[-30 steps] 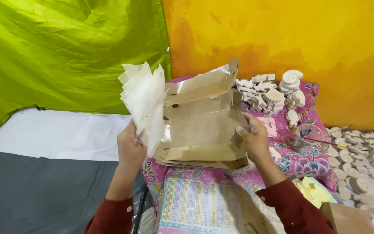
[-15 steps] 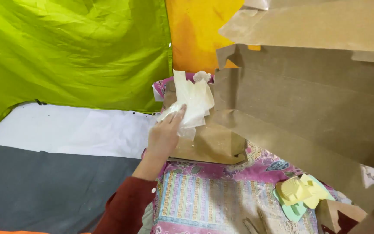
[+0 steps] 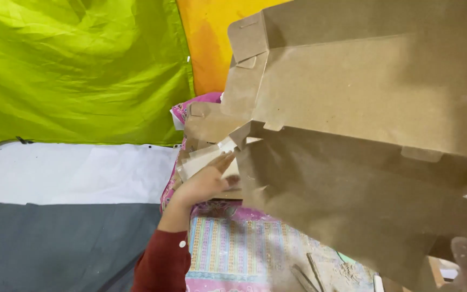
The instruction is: The person assembles a small cardboard box by hand, then takes a white circular ornament, wraps it in a plastic bag, and places it inside the box.
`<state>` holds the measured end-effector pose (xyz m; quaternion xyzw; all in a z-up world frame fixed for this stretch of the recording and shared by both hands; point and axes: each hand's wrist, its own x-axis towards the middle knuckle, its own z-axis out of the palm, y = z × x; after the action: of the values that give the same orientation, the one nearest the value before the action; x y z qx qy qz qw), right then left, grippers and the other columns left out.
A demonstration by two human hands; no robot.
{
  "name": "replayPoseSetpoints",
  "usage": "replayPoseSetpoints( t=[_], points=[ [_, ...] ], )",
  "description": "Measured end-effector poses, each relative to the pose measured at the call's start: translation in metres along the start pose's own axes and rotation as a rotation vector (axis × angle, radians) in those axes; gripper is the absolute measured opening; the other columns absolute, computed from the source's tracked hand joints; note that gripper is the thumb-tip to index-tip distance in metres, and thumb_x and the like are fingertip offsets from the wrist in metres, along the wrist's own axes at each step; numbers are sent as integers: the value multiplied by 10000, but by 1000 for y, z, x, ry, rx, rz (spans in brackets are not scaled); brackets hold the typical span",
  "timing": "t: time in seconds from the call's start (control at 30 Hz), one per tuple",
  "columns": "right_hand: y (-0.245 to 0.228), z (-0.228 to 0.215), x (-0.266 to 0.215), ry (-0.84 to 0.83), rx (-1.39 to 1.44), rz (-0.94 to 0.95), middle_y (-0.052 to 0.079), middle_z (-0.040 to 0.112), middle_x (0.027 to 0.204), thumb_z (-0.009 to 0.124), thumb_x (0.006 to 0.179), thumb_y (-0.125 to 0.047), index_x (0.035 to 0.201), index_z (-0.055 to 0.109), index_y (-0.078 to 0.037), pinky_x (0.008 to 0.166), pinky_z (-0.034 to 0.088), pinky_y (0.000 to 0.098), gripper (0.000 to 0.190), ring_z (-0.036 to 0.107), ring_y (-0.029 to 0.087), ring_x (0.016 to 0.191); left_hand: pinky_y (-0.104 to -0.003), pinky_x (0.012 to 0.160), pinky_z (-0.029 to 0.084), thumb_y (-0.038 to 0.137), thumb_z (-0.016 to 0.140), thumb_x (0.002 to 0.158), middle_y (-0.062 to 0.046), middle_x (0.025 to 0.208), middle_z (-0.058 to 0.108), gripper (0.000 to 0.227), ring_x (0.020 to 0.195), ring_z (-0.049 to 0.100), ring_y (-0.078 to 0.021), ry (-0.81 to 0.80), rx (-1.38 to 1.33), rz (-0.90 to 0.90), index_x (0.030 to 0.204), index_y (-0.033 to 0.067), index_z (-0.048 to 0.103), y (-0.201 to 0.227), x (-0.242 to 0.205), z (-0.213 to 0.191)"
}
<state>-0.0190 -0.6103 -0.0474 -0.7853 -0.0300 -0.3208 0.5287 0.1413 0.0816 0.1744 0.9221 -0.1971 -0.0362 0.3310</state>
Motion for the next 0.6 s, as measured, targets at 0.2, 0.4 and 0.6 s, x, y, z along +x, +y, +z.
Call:
replayPoseSetpoints(
  t=[0.2,0.4,0.6],
  points=[
    [-268,164,15,-405,-175,364,184,847,765,732,781,-26,1057,784,44,716,730,386,290,867,266,681,-290,818,543,597,548,1000,-249,1319,648,848,1061,684,-282,-77,-1618,310,1479,-96,451,-99,-76,57],
    [-220,248,-73,-240,262,476,233,724,1308,647,816,99,1436,521,73,978,570,364,633,730,273,1137,-398,879,519,-15,632,858,-251,1255,716,513,1077,664,-331,355,-1330,-320,1361,-107,605,-12,-131,44],
    [-153,270,-123,-389,-92,556,98,769,1307,676,839,-60,1446,565,-115,974,552,302,620,757,184,1161,-301,791,580,175,777,790,-118,1000,794,414,854,735,-201,362,-610,-509,1150,-16,702,-48,-119,95]
  ],
)
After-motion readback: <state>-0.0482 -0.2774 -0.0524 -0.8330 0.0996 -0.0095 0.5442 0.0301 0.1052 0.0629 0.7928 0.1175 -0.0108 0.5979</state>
